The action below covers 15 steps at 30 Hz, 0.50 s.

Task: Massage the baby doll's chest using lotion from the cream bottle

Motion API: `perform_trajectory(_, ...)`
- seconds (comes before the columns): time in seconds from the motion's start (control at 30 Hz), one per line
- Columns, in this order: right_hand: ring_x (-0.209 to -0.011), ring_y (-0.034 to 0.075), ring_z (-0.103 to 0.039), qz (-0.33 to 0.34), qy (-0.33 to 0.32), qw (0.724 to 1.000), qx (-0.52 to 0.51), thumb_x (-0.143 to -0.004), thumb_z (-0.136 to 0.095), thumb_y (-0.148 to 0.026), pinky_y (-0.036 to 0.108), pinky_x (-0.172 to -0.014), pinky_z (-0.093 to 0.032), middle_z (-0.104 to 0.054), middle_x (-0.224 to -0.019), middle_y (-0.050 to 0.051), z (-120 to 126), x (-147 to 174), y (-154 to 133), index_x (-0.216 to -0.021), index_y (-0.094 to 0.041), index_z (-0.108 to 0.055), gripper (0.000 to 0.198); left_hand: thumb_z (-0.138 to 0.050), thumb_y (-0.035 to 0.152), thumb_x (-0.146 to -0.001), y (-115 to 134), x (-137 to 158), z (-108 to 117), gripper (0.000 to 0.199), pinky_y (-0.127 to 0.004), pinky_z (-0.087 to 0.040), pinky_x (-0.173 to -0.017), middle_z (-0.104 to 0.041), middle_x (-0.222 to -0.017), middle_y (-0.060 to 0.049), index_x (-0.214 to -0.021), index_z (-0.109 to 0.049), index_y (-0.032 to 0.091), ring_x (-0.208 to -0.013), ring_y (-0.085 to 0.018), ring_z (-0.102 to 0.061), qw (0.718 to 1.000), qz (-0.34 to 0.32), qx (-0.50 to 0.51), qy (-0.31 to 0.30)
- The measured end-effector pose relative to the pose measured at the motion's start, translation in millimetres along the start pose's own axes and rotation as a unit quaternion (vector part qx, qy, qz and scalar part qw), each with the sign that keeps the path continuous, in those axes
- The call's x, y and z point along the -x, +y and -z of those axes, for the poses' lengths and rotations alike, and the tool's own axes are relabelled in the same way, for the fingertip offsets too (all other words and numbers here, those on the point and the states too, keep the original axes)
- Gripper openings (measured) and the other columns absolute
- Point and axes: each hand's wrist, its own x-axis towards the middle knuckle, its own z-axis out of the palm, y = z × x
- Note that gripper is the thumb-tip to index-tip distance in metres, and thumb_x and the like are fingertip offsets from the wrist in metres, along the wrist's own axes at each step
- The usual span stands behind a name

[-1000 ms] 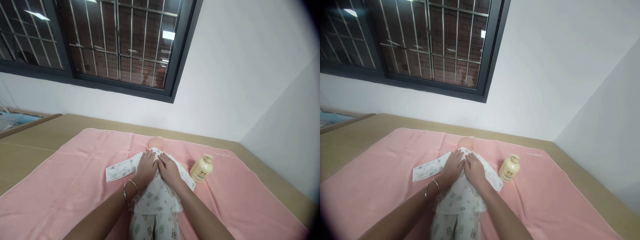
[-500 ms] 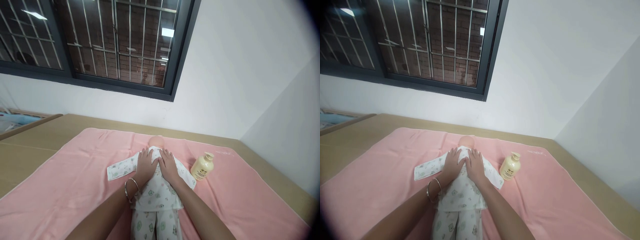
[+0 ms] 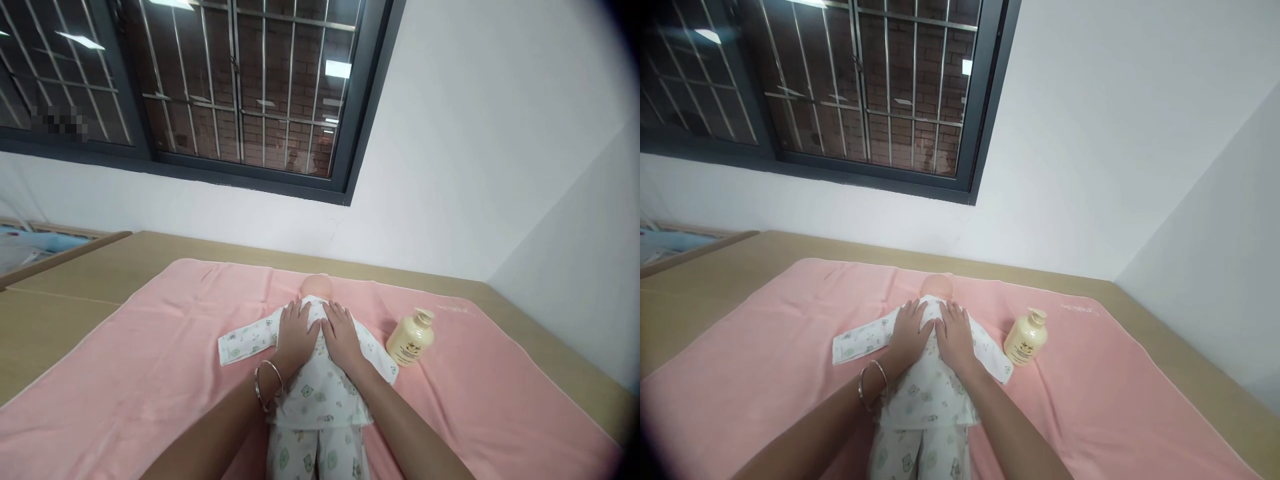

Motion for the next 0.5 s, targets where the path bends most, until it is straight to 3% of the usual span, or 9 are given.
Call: perform_trajectory(0.5, -0.141, 0.023, -0.027, 0.000, 0.004, 1.000, -0.006, -0.101, -0.026, -0.038, 0.048, -0.117, -0.015, -0.038, -0.149, 0.009, 0.4, 1.5, 0.0, -0.142, -0.018, -0.042, 0.049, -0.049, 0.034, -0.088, -0.7, -0.3, -1.1, 0.041, -0.053, -0.034, -0.105, -0.056, -0.130, -0.015, -0.125, -0.054, 0.015, -0.124, -0.034, -0.046, 1.000, -0.005, -0.003, 0.009)
